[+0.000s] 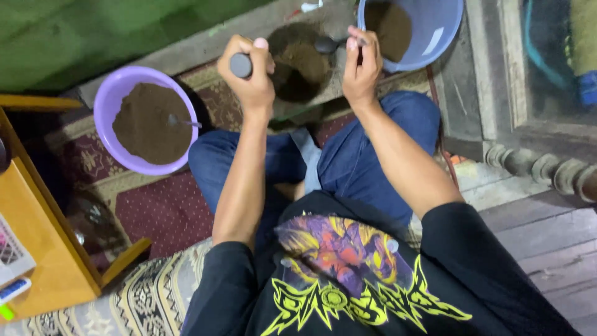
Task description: Pounding and grinding dark brown ingredients in a stone mortar using a heavy pestle and a spoon while sitting on the floor.
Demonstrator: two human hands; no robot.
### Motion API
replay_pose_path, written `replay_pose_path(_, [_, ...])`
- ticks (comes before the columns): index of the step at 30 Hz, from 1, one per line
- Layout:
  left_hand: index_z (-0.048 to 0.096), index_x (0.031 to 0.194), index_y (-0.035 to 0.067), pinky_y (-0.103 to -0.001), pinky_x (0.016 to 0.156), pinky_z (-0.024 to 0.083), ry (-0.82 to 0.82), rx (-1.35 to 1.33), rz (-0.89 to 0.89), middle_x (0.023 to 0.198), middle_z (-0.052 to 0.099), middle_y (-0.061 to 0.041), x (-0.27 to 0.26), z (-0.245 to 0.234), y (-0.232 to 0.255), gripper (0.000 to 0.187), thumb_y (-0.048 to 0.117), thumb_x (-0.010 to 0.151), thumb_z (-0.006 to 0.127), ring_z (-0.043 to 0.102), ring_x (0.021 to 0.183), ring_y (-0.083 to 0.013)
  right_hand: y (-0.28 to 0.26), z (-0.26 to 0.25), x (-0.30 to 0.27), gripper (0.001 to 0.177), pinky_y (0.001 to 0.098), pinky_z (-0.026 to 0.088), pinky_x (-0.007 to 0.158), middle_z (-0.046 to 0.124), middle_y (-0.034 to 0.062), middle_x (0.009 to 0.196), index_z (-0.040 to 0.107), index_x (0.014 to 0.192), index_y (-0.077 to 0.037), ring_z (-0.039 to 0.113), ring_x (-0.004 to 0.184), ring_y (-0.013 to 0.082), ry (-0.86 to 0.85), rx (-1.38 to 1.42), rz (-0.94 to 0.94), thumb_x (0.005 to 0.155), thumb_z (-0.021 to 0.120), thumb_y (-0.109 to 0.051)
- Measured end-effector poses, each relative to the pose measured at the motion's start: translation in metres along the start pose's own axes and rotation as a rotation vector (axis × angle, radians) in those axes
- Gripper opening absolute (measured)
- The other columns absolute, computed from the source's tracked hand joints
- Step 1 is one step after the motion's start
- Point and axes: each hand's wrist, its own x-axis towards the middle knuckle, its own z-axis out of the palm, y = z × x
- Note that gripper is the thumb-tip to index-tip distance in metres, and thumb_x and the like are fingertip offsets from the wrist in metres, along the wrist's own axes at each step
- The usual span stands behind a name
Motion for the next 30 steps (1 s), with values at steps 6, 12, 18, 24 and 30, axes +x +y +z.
replay_pose_path(6, [0.042, 0.076, 0.011, -0.029, 0.05, 0.045, -0.007, -0.203, 0.211, 0.058, 0.049, -0.004, -0.014, -0.012, 0.048, 0.025, 0.01, 0.093, 0.061, 0.041, 0.049, -0.0131, 0.0, 0.001, 0.004, 0.018, 0.0358, 0.051, 0.08, 0.063, 0.0126, 0.105, 0.061, 0.119, 0.0, 0.06, 0.086, 0.0248, 0.03, 0.005, -0.01, 0.104, 0.052, -0.003])
replay_pose_path(12, [0.041, 0.077, 0.008, -0.029, 0.057, 0.046, -0.031, -0.045, 0.0, 0.068, 0.051, -0.003, -0.038, -0.002, -0.056, 0.022, 0.005, 0.094, 0.056, 0.048, 0.057, -0.0132, -0.003, 0.002, 0.001, 0.018, 0.0355, 0.05, 0.08, 0.064, 0.013, 0.104, 0.061, 0.118, 0.002, 0.059, 0.086, 0.0249, 0.021, 0.003, -0.009, 0.104, 0.052, -0.004])
replay_pose_path(18, [0.041, 0.072, 0.01, -0.028, 0.053, 0.044, 0.031, -0.063, -0.038, 0.057, 0.046, -0.001, -0.009, 0.007, -0.037, 0.029, 0.013, 0.095, 0.058, 0.043, 0.05, -0.0117, -0.001, 0.003, 0.005, 0.017, 0.036, 0.051, 0.082, 0.065, 0.0127, 0.105, 0.062, 0.117, 0.001, 0.061, 0.087, 0.026, 0.054, 0.011, -0.04, 0.104, 0.053, -0.003])
replay_pose_path(24, [0.051, 0.083, 0.008, -0.029, 0.045, 0.043, 0.101, -0.123, 0.067, 0.056, 0.049, -0.003, -0.003, -0.005, 0.037, 0.011, 0.005, 0.092, 0.057, 0.043, 0.045, -0.013, 0.006, 0.003, 0.002, 0.018, 0.0348, 0.049, 0.084, 0.064, 0.0107, 0.11, 0.06, 0.122, 0.0, 0.059, 0.09, 0.0238, 0.057, 0.04, -0.012, 0.106, 0.052, -0.003])
replay_pose_path(30, [0.043, 0.08, 0.011, -0.03, 0.052, 0.045, 0.112, -0.28, 0.253, 0.057, 0.047, -0.003, 0.001, 0.001, 0.015, 0.017, 0.012, 0.093, 0.054, 0.044, 0.049, -0.0157, 0.006, 0.002, 0.003, 0.018, 0.0347, 0.051, 0.086, 0.066, 0.0111, 0.113, 0.06, 0.122, 0.0, 0.062, 0.093, 0.0242, 0.057, 0.043, 0.005, 0.106, 0.052, -0.005])
